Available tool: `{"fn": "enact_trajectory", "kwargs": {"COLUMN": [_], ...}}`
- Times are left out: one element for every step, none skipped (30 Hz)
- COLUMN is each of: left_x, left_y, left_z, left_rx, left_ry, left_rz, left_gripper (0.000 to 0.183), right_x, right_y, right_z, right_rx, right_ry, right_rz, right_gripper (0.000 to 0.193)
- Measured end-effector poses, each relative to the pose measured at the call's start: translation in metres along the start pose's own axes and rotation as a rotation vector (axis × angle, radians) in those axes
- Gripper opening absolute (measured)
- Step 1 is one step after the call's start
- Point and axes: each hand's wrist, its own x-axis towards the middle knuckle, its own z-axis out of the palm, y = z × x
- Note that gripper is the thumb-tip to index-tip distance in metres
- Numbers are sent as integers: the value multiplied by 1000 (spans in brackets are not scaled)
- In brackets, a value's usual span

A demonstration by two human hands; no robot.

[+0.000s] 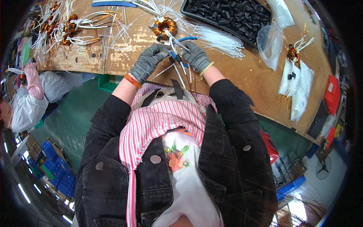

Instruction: Assemble wiring components by grouping wires and applying heat-shrink tubing or fasteners.

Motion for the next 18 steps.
{"fn": "enact_trajectory", "kwargs": {"left_x": [0,-1,0,0,1,1,1,0,-3,-5,-8,-8,-7,-8,-6,-1,2,0], "left_y": [6,5,1,-3,-5,-6,-6,-3,1,4,5,7,9,10,9,7,5,6], "left_z": [5,6,7,8,8,9,9,12,16,21,23,24,24,21,15,7,2,1], "left_rx": [-118,-117,-169,-221,-221,-171,-120,-120,-110,-100,-128,-129,-147,-161,-160,-192,-224,-226], "left_ry": [-19,-20,-12,-4,-4,-16,-28,-35,-28,-20,-5,-6,1,15,19,7,-3,3], "left_rz": [-50,-49,-58,-68,-68,-28,11,12,5,-1,-12,-11,8,24,24,17,10,8], "left_gripper": [14,14,15,16,16,17,17,17,17,17,16,16,16,16,16,17,18,18], "right_x": [1,2,2,3,3,3,1,2,3,4,3,2,0,-2,-6,-11,-15,-21], "right_y": [0,-10,-19,-27,-37,-46,-52,-50,-46,-41,-38,-33,-27,-27,-25,-22,-19,-25], "right_z": [3,4,5,5,1,0,1,2,5,8,14,16,17,19,19,16,14,4], "right_rx": [35,72,-69,-68,-192,-314,-323,-324,-349,-374,-344,-346,-350,-349,-347,-236,-125,-124], "right_ry": [4,5,38,38,-63,-163,-120,-116,-102,-89,-23,-22,49,117,115,219,321,315], "right_rz": [-45,-99,-195,-197,-98,0,20,25,30,36,-7,-6,-78,-154,-158,-170,-181,-184], "right_gripper": [28,29,30,30,30,30,31,31,32,33,33,33,35,37,37,39,40,40]}}
